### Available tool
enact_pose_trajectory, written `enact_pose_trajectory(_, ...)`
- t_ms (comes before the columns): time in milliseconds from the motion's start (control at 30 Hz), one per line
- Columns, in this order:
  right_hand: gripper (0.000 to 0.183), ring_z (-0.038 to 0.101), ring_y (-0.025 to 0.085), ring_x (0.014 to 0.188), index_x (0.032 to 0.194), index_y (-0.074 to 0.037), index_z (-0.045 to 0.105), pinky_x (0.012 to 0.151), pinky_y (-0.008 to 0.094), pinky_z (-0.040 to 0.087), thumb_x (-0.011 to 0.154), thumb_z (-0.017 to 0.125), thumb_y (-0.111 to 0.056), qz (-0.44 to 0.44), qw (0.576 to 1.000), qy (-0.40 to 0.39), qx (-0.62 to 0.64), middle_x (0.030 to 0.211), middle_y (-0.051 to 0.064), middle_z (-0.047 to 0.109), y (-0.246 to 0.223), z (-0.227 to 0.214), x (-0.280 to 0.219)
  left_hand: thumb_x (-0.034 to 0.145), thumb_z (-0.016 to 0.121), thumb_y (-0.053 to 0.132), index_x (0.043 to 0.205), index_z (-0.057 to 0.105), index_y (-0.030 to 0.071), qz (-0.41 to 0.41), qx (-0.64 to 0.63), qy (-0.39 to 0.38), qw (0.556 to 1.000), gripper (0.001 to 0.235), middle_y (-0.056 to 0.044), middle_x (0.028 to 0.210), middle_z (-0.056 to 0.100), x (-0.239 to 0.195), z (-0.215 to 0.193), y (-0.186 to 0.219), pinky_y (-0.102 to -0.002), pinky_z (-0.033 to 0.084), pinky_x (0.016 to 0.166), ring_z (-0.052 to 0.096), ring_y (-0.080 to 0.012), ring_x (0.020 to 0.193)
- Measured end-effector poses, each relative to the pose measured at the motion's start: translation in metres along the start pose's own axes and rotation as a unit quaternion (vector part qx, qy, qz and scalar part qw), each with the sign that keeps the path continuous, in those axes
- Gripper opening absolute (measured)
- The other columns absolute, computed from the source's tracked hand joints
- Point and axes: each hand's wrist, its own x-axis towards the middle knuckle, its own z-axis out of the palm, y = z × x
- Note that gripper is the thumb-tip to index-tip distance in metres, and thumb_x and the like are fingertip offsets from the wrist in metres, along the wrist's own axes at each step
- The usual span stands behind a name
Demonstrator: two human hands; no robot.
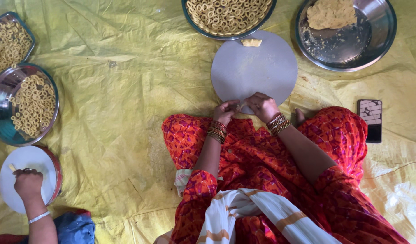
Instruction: The person sits on the floor and shapes small pieces of dough into ring-shaped snacks by hand. They roll the dough into thin strips, join the ends to form rings, and place the finished pieces into a nearby metal tray.
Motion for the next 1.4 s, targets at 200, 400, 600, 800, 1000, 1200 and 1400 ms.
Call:
enact_pose_trajectory(200,0.026,0.074,0.021,0.082,0.119,-0.010,0.075,0.074,0.032,0.063,0.094,0.074,-0.015,0.023,0.999,-0.023,0.006,0.106,0.011,0.075,0.009,0.002,0.003,0.087,0.077,0.005,0.120,0.075,0.012,-0.049,0.032,0.026,0.998,0.034,0.001,0.088,0.075,0.000,-0.002,0.004,-0.021,0.046,0.048,0.058,-0.0044,0.060)
enact_pose_trajectory(400,0.031,0.074,0.019,0.081,0.119,-0.008,0.073,0.073,0.031,0.064,0.090,0.077,-0.018,0.000,0.991,-0.095,0.096,0.104,0.012,0.075,0.014,0.013,0.003,0.089,0.077,0.007,0.121,0.075,0.012,-0.058,0.062,0.044,0.995,0.033,0.001,0.089,0.076,-0.001,-0.004,0.004,-0.019,0.046,0.050,0.056,-0.0040,0.060)
enact_pose_trajectory(600,0.020,0.076,0.017,0.086,0.109,-0.007,0.077,0.079,0.032,0.064,0.089,0.075,-0.011,0.045,0.988,-0.078,0.125,0.100,0.010,0.079,0.016,0.007,-0.001,0.089,0.074,0.004,0.124,0.073,0.013,-0.052,0.044,0.027,0.997,0.036,0.001,0.090,0.075,-0.002,-0.003,0.008,-0.019,0.045,0.050,0.056,-0.0041,0.060)
enact_pose_trajectory(800,0.028,0.077,0.016,0.082,0.125,-0.012,0.073,0.073,0.030,0.065,0.099,0.066,-0.007,0.195,0.976,-0.026,0.098,0.108,0.008,0.078,0.007,-0.006,0.005,0.091,0.074,0.006,0.124,0.073,0.010,-0.039,0.002,0.014,0.999,0.034,0.001,0.093,0.076,0.001,-0.003,0.007,-0.019,0.049,0.055,0.058,-0.0045,0.063)
enact_pose_trajectory(1000,0.038,0.075,0.018,0.093,0.133,-0.006,0.066,0.080,0.032,0.063,0.096,0.066,-0.001,0.133,0.979,0.055,0.143,0.115,0.013,0.076,0.006,-0.010,0.005,0.089,0.077,-0.002,0.122,0.072,0.004,-0.010,-0.052,0.003,0.999,0.034,-0.007,0.096,0.077,0.002,-0.001,0.003,-0.021,0.054,0.065,0.069,-0.0102,0.081)
enact_pose_trajectory(1200,0.024,0.077,0.015,0.081,0.122,-0.012,0.073,0.074,0.030,0.065,0.100,0.066,-0.014,0.192,0.970,-0.022,0.147,0.102,0.009,0.079,0.012,0.004,-0.001,0.090,0.073,-0.002,0.120,0.072,0.002,0.007,-0.064,-0.003,0.998,0.030,-0.009,0.101,0.078,0.002,-0.002,0.003,-0.027,0.063,0.088,0.075,-0.0155,0.094)
enact_pose_trajectory(1400,0.027,0.075,0.016,0.091,0.124,-0.011,0.070,0.083,0.034,0.064,0.103,0.057,-0.022,0.202,0.934,-0.138,0.260,0.103,0.007,0.078,0.018,0.020,-0.002,0.099,0.069,0.001,0.122,0.073,0.004,0.027,-0.099,-0.006,0.995,0.023,-0.006,0.106,0.076,0.006,-0.001,0.001,-0.026,0.059,0.089,0.071,-0.0124,0.095)
